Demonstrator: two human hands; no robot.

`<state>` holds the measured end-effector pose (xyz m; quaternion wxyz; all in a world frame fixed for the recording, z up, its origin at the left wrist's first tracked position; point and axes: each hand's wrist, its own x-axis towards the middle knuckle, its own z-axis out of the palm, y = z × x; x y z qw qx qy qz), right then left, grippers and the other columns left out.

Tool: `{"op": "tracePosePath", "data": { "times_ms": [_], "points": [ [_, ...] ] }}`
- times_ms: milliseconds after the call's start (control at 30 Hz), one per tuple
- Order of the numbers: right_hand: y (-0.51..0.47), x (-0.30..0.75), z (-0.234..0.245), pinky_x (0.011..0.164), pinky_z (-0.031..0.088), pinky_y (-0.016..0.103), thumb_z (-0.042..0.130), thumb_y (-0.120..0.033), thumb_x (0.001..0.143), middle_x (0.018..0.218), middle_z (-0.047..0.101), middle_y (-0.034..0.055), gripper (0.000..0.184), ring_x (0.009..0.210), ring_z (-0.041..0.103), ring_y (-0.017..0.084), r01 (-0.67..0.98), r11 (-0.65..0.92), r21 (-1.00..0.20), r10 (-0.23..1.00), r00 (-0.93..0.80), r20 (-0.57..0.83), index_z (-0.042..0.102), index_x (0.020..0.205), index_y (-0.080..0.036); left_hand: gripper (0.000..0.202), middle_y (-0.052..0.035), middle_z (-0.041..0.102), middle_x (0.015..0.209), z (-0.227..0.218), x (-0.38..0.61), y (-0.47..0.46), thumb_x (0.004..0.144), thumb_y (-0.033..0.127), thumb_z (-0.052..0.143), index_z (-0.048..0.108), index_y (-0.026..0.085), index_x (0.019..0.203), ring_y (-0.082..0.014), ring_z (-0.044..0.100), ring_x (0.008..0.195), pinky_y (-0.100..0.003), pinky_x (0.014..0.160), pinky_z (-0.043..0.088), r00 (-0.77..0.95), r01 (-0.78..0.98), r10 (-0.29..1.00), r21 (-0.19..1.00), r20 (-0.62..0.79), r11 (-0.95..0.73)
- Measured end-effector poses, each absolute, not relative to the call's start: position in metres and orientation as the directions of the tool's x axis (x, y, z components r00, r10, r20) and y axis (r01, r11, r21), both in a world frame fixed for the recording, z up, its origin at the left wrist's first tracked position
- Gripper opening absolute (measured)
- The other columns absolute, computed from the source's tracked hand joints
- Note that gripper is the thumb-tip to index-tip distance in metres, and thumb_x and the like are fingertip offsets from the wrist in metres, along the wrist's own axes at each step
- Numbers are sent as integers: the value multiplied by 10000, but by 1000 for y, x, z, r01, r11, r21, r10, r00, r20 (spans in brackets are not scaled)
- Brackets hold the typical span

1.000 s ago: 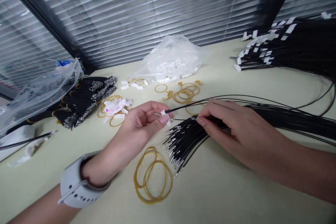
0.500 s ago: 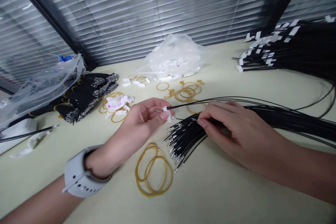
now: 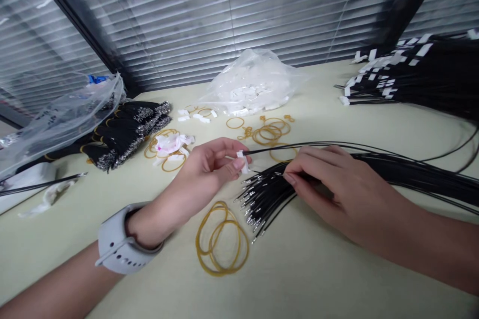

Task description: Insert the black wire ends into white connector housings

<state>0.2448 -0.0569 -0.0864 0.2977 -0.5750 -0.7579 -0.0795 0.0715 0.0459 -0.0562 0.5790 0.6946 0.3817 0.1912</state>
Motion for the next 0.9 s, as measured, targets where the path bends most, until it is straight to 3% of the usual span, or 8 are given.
{"op": "tracePosePath", "data": {
  "times_ms": [500, 733, 900],
  "points": [
    [-59, 242, -86, 653, 276, 254, 380, -154, 839, 720, 460, 22, 153, 670, 388, 104, 934, 337, -118, 795, -215, 567, 498, 744, -136, 189, 51, 584, 648, -55, 74, 35, 678, 376, 563, 580, 228, 794, 45, 507, 569, 1, 488, 378, 634, 417, 759, 892, -148, -175],
    [-58, 239, -89, 675, 282, 272, 381, -106, 820, 740, 461, 43, 139, 711, 393, 116, 883, 460, -95, 776, -348, 526, 505, 757, -115, 215, 41, 601, 667, -53, 75, 27, 641, 360, 614, 582, 217, 799, 18, 547, 587, -22, 509, 420, 658, 364, 728, 928, -194, -82],
    [-58, 239, -92, 664, 291, 262, 396, -91, 810, 727, 456, 44, 118, 704, 376, 106, 853, 510, -111, 731, -361, 580, 501, 756, -102, 211, 44, 578, 611, -52, 77, 23, 634, 338, 623, 561, 213, 792, 13, 526, 561, -36, 489, 398, 634, 353, 732, 935, -249, 12]
  ]
}}
